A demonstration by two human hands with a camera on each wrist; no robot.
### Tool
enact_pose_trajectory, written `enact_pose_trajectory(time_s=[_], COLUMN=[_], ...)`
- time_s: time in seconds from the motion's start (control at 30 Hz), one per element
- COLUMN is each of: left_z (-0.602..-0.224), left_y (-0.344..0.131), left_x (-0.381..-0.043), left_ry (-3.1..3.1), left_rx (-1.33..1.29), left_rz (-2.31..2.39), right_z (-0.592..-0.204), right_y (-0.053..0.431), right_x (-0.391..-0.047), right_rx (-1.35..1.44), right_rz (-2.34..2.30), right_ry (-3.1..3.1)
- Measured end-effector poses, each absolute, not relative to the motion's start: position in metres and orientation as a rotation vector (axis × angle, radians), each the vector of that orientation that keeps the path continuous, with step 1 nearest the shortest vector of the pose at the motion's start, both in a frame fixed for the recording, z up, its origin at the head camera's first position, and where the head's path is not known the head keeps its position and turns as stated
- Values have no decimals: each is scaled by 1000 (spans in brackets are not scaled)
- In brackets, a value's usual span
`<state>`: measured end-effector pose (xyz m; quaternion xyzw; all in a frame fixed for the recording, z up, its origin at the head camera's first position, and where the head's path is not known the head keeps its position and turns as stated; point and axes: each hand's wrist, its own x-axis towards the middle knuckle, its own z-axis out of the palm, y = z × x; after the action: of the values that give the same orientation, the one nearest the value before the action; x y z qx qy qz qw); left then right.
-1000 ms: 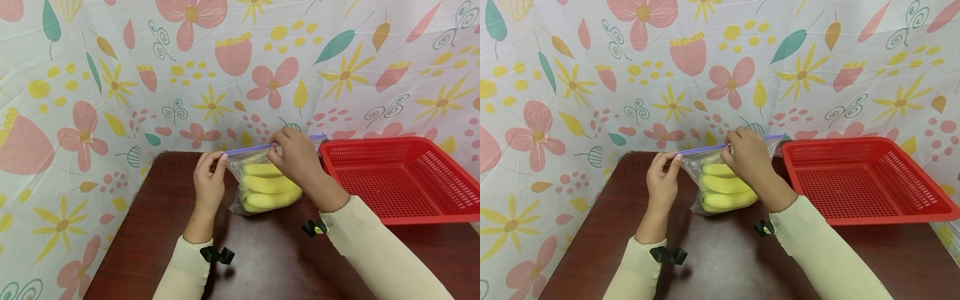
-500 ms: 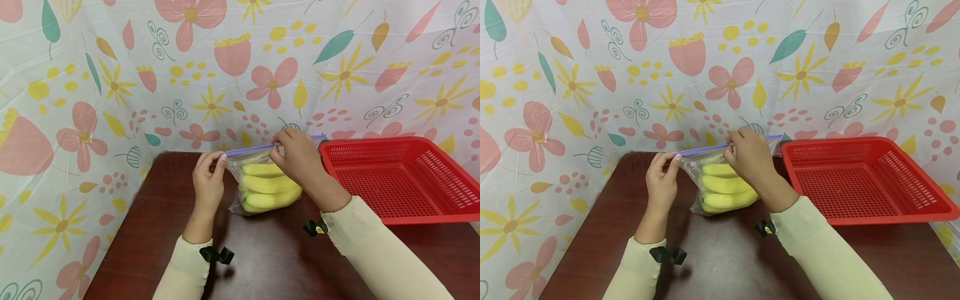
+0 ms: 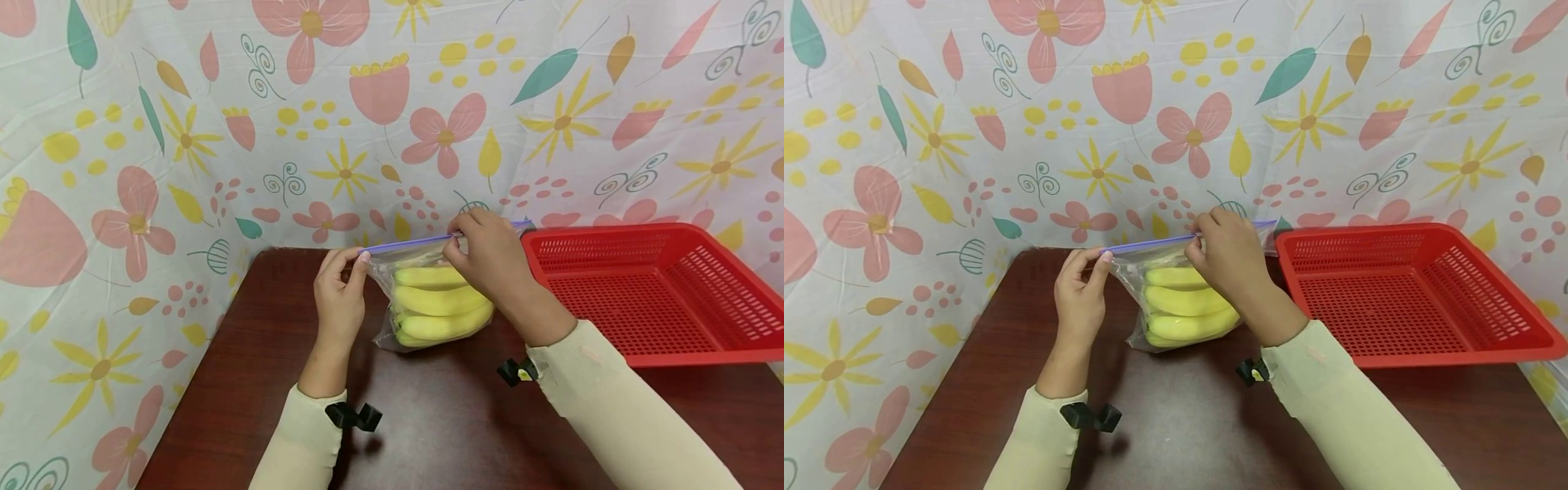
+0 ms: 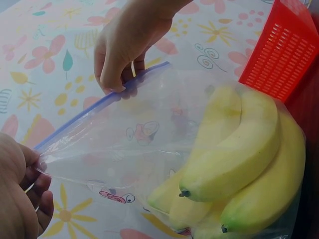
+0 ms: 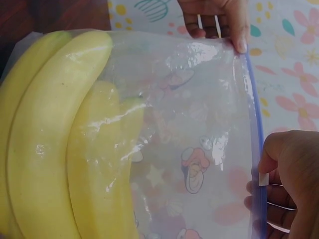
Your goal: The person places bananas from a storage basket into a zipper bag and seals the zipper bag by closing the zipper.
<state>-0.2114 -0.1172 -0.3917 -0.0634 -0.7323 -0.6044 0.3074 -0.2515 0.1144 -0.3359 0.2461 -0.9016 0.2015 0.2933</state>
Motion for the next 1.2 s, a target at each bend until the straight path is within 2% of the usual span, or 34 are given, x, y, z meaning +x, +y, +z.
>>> enact_pose_trajectory(time_s=[1.2], left_z=[-393], left_y=[-119], left_x=[-212], left_ry=[-1946], left_rx=[-152], left_rz=[-1592], right_z=[-341], right_y=[126], right_x=[-254], right_rx=[589], right_rz=[531], right_ry=[-2419])
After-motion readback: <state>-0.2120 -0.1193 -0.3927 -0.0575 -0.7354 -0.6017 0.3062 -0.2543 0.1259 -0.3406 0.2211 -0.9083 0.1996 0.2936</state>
